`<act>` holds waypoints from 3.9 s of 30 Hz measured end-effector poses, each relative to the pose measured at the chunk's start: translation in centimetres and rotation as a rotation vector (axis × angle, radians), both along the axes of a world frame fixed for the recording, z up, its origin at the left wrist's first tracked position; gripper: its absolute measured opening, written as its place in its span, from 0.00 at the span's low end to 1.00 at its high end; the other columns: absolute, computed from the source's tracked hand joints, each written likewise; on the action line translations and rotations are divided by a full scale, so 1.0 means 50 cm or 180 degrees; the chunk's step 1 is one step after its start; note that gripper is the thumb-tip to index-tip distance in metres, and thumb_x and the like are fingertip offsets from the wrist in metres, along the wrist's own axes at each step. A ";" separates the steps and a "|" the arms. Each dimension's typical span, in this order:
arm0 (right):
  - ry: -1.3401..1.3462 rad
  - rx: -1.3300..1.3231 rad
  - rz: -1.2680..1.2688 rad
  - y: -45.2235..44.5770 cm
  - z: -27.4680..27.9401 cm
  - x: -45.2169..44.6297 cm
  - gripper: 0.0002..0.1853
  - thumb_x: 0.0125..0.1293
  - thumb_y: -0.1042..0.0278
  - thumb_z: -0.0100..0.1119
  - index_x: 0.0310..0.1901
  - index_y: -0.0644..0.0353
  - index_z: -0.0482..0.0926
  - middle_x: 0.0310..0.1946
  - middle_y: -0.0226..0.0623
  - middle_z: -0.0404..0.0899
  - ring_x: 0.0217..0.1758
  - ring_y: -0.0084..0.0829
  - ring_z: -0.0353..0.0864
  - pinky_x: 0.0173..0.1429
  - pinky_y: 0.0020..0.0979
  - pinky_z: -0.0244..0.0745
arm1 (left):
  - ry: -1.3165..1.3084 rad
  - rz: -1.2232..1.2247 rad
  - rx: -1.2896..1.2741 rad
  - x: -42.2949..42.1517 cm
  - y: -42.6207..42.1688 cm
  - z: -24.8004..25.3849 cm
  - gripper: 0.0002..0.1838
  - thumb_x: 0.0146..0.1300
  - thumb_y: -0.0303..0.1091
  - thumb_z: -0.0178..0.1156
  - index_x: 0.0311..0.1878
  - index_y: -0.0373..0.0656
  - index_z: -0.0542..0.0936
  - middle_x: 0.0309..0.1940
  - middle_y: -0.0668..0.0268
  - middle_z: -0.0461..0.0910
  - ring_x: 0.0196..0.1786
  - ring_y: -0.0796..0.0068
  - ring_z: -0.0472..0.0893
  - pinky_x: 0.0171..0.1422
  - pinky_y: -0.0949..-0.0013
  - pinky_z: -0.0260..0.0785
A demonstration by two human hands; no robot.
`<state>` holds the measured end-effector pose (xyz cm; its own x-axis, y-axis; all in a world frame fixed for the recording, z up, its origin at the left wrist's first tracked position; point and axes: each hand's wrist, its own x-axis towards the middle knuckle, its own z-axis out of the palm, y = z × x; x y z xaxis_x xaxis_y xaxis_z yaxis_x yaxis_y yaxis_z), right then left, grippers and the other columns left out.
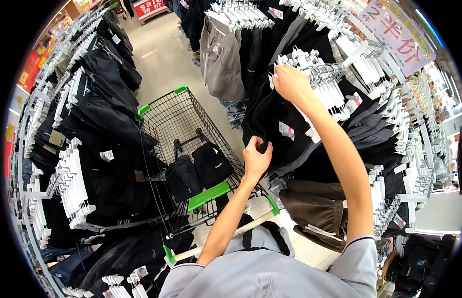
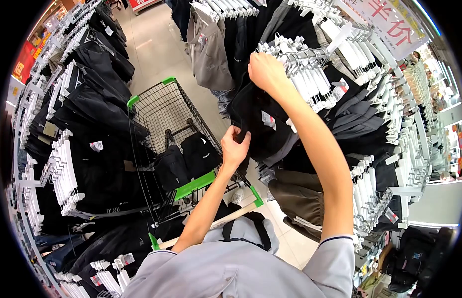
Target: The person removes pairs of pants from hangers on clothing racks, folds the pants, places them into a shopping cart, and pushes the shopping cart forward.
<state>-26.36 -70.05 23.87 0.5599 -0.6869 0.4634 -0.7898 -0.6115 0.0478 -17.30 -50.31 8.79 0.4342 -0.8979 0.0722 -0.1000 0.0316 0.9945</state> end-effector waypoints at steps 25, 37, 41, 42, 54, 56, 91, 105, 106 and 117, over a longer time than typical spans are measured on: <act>0.1219 0.1449 -0.0442 -0.159 -0.087 0.020 0.45 0.73 0.26 0.55 0.43 0.77 0.86 0.45 0.69 0.87 0.52 0.66 0.87 0.58 0.55 0.83 | 0.0317 -0.0004 -0.0040 0.054 0.056 0.042 0.15 0.64 0.27 0.72 0.33 0.40 0.71 0.20 0.73 0.68 0.24 0.87 0.67 0.28 0.73 0.61; 0.0962 0.0832 -0.0368 -0.165 -0.131 0.007 0.36 0.73 0.36 0.63 0.31 0.71 0.85 0.31 0.62 0.87 0.40 0.62 0.89 0.46 0.52 0.85 | 0.0292 0.0178 0.0074 0.077 0.071 0.050 0.15 0.64 0.27 0.71 0.34 0.38 0.71 0.22 0.69 0.68 0.27 0.84 0.66 0.30 0.72 0.62; 0.0651 0.0702 -0.0622 -0.159 -0.106 0.016 0.37 0.74 0.34 0.61 0.33 0.72 0.86 0.30 0.61 0.87 0.39 0.60 0.90 0.47 0.51 0.85 | 0.0402 0.0239 0.0277 0.084 0.073 0.032 0.13 0.65 0.27 0.70 0.34 0.37 0.72 0.19 0.67 0.71 0.23 0.81 0.70 0.29 0.68 0.65; 0.0566 0.0976 -0.0855 -0.165 -0.098 0.019 0.38 0.74 0.33 0.59 0.37 0.74 0.88 0.34 0.64 0.87 0.43 0.62 0.90 0.52 0.53 0.84 | 0.0450 0.0285 0.0321 0.085 0.073 0.021 0.13 0.65 0.27 0.69 0.34 0.37 0.73 0.19 0.66 0.71 0.23 0.81 0.70 0.28 0.68 0.65; 0.0164 -0.0391 -0.0169 -0.034 -0.081 0.090 0.34 0.71 0.36 0.65 0.57 0.65 0.78 0.47 0.56 0.83 0.52 0.60 0.85 0.55 0.55 0.82 | 0.0805 0.0656 -0.0019 0.050 0.073 0.067 0.15 0.66 0.27 0.74 0.35 0.40 0.73 0.25 0.80 0.68 0.26 0.92 0.62 0.28 0.78 0.56; 0.0114 -0.0194 0.0372 0.055 -0.027 0.113 0.31 0.72 0.40 0.65 0.56 0.64 0.78 0.46 0.54 0.83 0.51 0.59 0.85 0.52 0.52 0.83 | 0.0837 0.0683 -0.0054 0.048 0.078 0.099 0.16 0.63 0.26 0.75 0.35 0.41 0.73 0.25 0.81 0.66 0.25 0.93 0.60 0.27 0.78 0.52; 0.1078 0.4366 0.0701 0.283 0.140 -0.084 0.37 0.46 0.54 0.88 0.47 0.78 0.80 0.44 0.54 0.89 0.47 0.37 0.90 0.48 0.35 0.84 | -0.0944 -0.0882 -0.1538 0.197 0.143 0.322 0.25 0.51 0.20 0.68 0.56 0.38 0.81 0.52 0.56 0.84 0.47 0.70 0.86 0.52 0.67 0.80; 0.0988 0.3085 0.0926 0.287 0.265 -0.114 0.27 0.55 0.60 0.80 0.52 0.68 0.83 0.42 0.50 0.89 0.44 0.44 0.89 0.50 0.41 0.81 | -0.3271 -0.2457 -0.0588 0.280 -0.013 0.372 0.15 0.53 0.36 0.78 0.39 0.39 0.86 0.32 0.55 0.84 0.43 0.54 0.86 0.46 0.58 0.76; 0.0976 0.3090 0.0925 0.288 0.258 -0.125 0.27 0.55 0.60 0.80 0.52 0.68 0.83 0.42 0.50 0.89 0.44 0.44 0.89 0.50 0.41 0.81 | -0.3275 -0.2373 -0.0797 0.285 -0.006 0.390 0.14 0.54 0.34 0.77 0.40 0.39 0.86 0.32 0.56 0.84 0.40 0.54 0.85 0.46 0.59 0.76; 0.0772 0.2378 0.0692 0.314 0.293 -0.133 0.24 0.59 0.66 0.77 0.56 0.62 0.82 0.39 0.55 0.86 0.49 0.56 0.84 0.54 0.48 0.79 | -0.4110 -0.2125 -0.0853 0.318 0.045 0.489 0.17 0.65 0.27 0.66 0.56 0.37 0.80 0.42 0.52 0.86 0.48 0.44 0.84 0.53 0.49 0.76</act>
<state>-33.01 -54.35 38.54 0.7422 -0.6312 -0.2253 -0.6698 -0.6881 -0.2789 -1.39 -48.06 33.23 -0.5372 -0.7988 0.2707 -0.7845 0.5911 0.1874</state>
